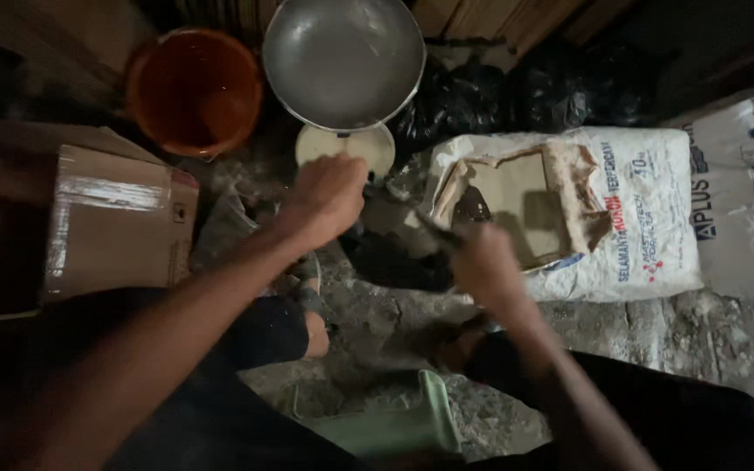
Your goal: The person scoops a white powder from a large bag into a bucket using a trowel. They repeatedly transfer the powder and occasionally use their hand to assist in moving the material.
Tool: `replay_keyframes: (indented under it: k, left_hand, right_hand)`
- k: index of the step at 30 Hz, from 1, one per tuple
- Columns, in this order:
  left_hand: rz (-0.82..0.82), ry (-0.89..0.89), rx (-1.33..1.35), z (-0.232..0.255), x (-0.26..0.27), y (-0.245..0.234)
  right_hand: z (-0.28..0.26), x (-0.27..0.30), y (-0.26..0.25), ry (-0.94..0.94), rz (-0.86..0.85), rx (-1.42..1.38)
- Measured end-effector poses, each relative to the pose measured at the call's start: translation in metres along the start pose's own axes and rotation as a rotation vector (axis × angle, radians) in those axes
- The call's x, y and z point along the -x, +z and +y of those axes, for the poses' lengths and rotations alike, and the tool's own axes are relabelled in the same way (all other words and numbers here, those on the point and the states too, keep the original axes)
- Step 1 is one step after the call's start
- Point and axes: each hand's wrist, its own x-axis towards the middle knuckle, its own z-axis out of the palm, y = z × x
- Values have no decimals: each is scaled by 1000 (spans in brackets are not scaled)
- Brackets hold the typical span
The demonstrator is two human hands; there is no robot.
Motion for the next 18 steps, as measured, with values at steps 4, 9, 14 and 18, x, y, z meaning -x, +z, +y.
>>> replay_keyframes:
  k: [4,9,14,18]
  left_hand:
    - [-68,37,-6,-14,-21,90]
    - [-100,-26,314,-19,-40,142]
    - [18,233,1,-28,-94,238]
    - [62,113,301,-10,-99,230]
  right_hand:
    - [44,-19,109,197,-58,-221]
    - [56,-42,175,414,-64,-411]
    - [75,-56,227,596,-43,-625]
    - [80,-53,240,686,-86,-642]
